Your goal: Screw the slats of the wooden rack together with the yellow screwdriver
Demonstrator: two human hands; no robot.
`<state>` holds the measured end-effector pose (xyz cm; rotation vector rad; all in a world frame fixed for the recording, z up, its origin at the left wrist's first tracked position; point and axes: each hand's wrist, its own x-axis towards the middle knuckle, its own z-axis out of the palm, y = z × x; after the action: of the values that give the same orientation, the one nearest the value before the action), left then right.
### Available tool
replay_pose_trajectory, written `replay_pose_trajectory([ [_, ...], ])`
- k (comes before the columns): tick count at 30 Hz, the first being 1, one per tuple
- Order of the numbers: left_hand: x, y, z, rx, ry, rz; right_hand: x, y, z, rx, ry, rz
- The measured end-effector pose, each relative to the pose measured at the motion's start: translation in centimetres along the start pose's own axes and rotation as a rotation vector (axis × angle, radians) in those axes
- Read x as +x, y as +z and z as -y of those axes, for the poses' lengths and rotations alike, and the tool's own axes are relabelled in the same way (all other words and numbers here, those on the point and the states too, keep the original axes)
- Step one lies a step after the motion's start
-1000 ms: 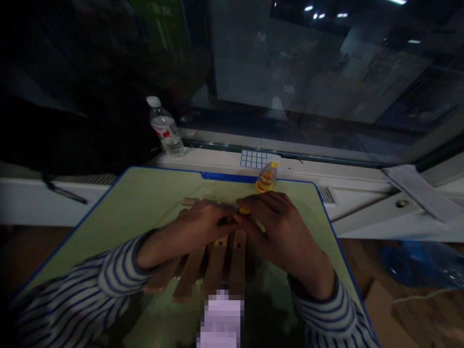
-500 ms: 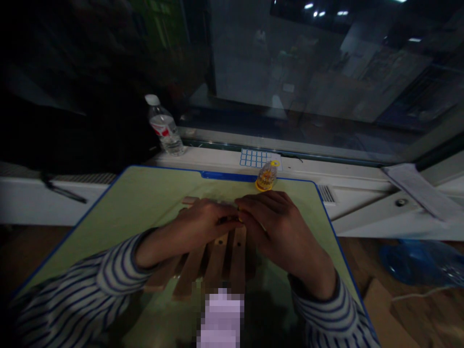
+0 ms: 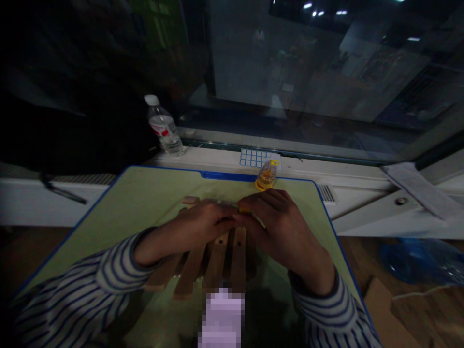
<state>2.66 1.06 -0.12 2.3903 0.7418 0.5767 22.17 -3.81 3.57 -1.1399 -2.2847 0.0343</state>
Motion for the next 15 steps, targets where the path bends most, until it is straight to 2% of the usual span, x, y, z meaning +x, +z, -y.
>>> replay_pose_trajectory([
  [15, 0.02, 0.24, 0.04, 0.046, -0.031, -0.021, 0.15, 0.07, 0.14, 0.008, -0.007, -0.004],
])
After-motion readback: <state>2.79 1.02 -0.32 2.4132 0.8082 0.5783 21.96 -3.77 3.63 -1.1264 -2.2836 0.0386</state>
